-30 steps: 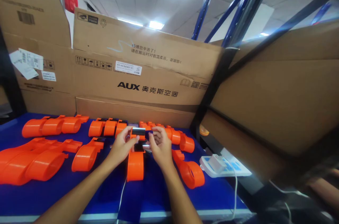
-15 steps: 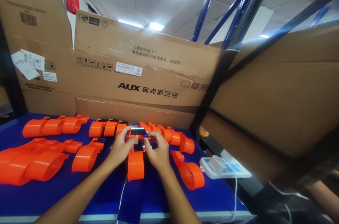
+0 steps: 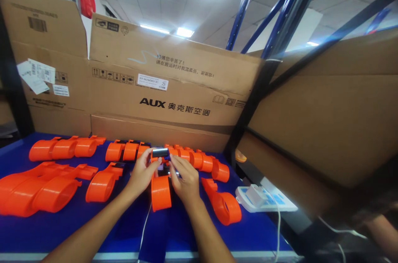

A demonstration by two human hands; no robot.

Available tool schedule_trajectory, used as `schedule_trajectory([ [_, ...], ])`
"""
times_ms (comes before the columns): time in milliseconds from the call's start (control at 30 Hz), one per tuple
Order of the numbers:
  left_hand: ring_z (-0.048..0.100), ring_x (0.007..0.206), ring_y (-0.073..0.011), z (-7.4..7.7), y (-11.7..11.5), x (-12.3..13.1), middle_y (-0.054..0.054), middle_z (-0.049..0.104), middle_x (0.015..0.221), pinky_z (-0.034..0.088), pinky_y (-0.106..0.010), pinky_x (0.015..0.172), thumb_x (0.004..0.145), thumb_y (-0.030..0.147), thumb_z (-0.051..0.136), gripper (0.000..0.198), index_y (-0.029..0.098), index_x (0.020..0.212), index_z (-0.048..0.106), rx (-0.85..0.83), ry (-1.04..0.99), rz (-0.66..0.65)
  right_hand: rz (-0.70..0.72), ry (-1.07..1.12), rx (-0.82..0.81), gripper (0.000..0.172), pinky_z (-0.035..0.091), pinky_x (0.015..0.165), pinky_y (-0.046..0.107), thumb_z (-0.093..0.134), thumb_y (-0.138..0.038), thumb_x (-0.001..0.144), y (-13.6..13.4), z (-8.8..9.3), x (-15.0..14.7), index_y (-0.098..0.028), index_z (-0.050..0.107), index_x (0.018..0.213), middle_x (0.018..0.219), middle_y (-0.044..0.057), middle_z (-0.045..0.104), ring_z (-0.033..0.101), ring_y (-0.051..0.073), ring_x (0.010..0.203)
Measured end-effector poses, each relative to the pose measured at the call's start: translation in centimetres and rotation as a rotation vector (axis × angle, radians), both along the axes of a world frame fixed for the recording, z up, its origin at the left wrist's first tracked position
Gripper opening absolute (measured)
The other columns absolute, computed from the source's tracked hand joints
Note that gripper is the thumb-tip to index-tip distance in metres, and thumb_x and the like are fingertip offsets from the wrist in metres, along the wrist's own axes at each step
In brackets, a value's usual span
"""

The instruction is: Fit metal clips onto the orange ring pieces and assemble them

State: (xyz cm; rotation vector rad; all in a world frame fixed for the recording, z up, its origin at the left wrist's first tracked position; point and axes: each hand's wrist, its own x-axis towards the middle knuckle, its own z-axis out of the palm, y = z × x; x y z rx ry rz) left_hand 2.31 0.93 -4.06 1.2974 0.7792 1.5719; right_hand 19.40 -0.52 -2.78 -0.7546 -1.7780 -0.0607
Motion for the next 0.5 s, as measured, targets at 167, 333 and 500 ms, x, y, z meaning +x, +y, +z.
schedule_trajectory([
  [167, 0.057, 0.053, -0.0118, 0.0, 0.1, 0.0, 0.0, 0.068, 0.086, 0.051, -0.026, 0.054, 0.081, 0.041, 0.077, 0.041, 0.02, 0.115, 0.064, -0.024, -0.02, 0.006, -0.004, -0.018, 0.013, 0.035, 0.062, 0.092, 0.048, 0.063, -0.019, 0.095, 0.2, -0.1, 0.1, -0.031, 0.075, 0.126, 0.115, 0.009, 0.078, 0.075, 0.029, 0.101],
  [333, 0.058, 0.051, -0.0105, 0.2, -0.1, -0.1, 0.001, 0.068, 0.084, 0.05, -0.024, 0.053, 0.083, 0.041, 0.077, 0.045, 0.02, 0.12, 0.063, -0.04, -0.056, -0.023, 0.079, 0.065, -0.116, 0.027, 0.059, 0.097, 0.048, 0.062, -0.026, 0.097, 0.0, 0.4, 0.1, -0.03, 0.077, 0.12, 0.117, 0.008, 0.077, 0.073, 0.028, 0.107],
  [500, 0.067, 0.057, -0.0149, 1.2, -1.3, 0.3, -0.003, 0.073, 0.086, 0.056, -0.028, 0.058, 0.08, 0.037, 0.082, 0.078, 0.02, 0.149, 0.05, -0.127, -0.098, -0.218, 0.223, 0.406, -0.463, 0.042, 0.064, 0.079, 0.04, 0.056, -0.046, 0.1, -0.1, 0.7, 0.1, -0.027, 0.064, 0.137, 0.121, 0.01, 0.075, 0.074, 0.027, 0.102],
])
